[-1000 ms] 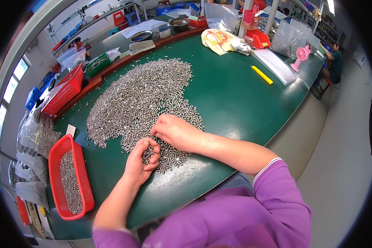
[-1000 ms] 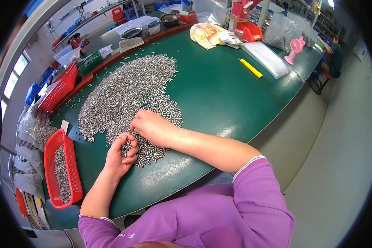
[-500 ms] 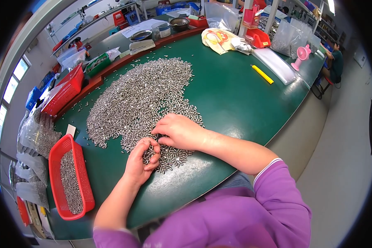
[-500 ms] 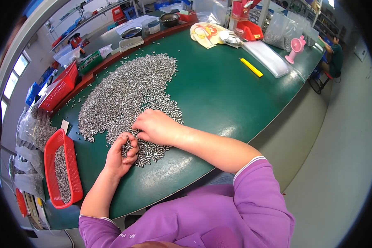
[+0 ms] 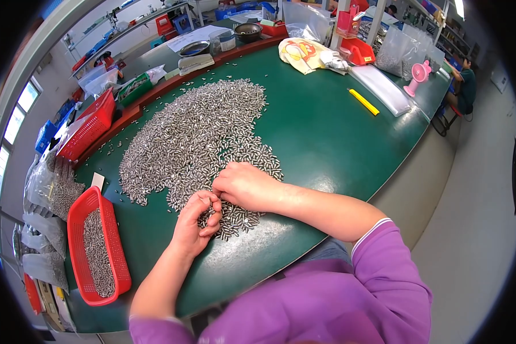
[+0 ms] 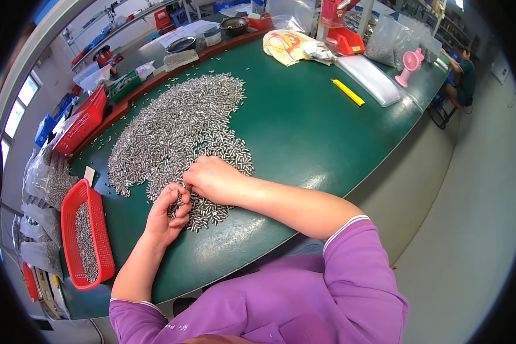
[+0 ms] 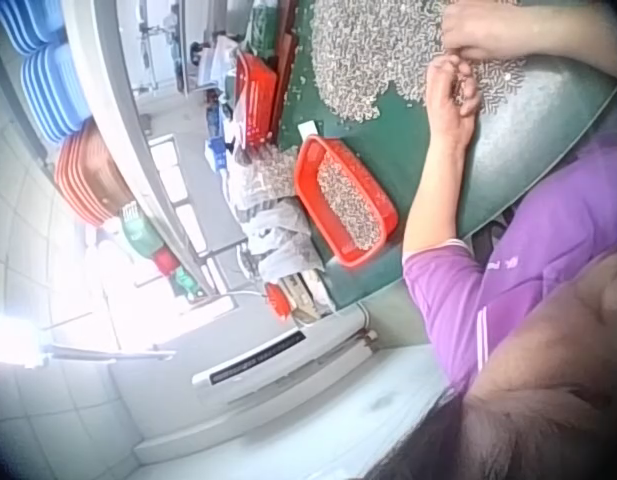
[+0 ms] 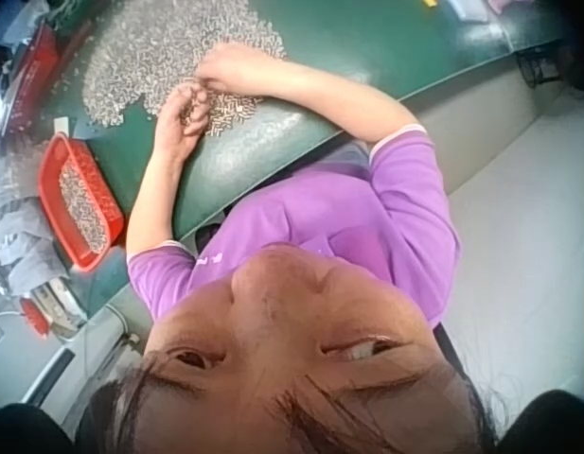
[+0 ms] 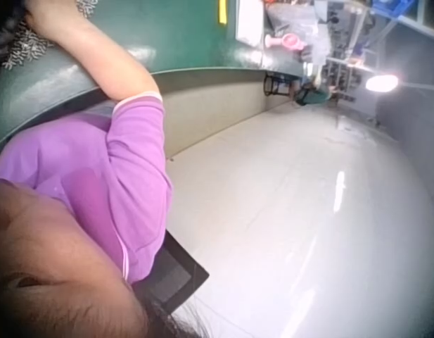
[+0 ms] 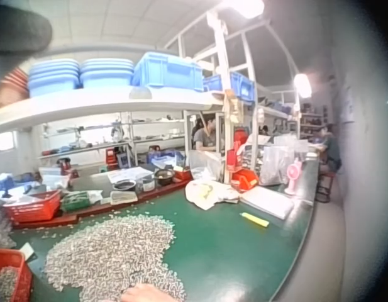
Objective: Sorting small hardware components by hand and placing them into a tray.
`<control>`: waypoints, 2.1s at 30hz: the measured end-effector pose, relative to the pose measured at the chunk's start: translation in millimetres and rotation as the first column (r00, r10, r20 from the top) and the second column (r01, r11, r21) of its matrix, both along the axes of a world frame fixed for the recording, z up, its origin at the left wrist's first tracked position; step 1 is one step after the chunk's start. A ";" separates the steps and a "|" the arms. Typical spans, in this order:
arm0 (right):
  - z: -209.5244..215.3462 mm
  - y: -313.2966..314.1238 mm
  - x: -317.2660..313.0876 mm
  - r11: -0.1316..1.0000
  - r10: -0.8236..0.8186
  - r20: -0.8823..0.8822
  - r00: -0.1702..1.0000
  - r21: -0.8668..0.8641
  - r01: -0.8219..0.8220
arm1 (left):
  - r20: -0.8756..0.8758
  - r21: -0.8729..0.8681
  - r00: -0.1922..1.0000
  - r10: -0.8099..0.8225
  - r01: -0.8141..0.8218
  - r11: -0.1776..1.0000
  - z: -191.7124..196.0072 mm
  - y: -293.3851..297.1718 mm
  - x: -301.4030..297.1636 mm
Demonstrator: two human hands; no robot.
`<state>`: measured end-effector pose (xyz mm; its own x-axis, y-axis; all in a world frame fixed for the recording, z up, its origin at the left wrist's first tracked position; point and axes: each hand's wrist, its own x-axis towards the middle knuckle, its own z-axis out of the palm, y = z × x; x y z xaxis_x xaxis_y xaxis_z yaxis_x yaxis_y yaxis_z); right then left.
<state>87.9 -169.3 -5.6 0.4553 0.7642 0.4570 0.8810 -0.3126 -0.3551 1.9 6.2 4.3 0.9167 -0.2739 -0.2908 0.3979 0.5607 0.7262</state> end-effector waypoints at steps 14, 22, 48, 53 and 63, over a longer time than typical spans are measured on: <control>20.3 0.3 -4.2 0.956 0.066 -0.471 0.880 0.281 0.079 | 0.022 -0.018 1.000 -0.016 0.017 1.000 0.2 0.9 -0.6; 28.9 1.2 -7.8 0.901 0.226 -0.308 0.924 0.427 -0.079 | 0.012 -0.015 1.000 -0.005 0.005 1.000 0.2 -1.2 -0.6; 5.3 -9.7 8.6 0.998 0.033 -0.056 0.998 -0.048 -0.036 | -0.069 -0.080 0.998 -0.007 0.002 0.997 -2.4 2.7 2.1; 2.7 -5.9 7.1 0.999 0.016 -0.004 1.000 -0.045 -0.017 | -0.055 -0.073 0.998 -0.016 0.012 0.997 -2.3 3.2 1.7; 19.0 -3.1 2.6 0.979 0.034 -0.176 0.984 0.206 0.003 | -0.004 -0.104 1.000 -0.029 0.029 0.994 -3.0 3.6 0.8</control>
<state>90.5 -172.4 13.4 0.5323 0.6703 0.5170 0.8020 -0.2038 -0.5614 2.8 9.9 1.3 0.9064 -0.3295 -0.2642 0.4189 0.6210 0.6625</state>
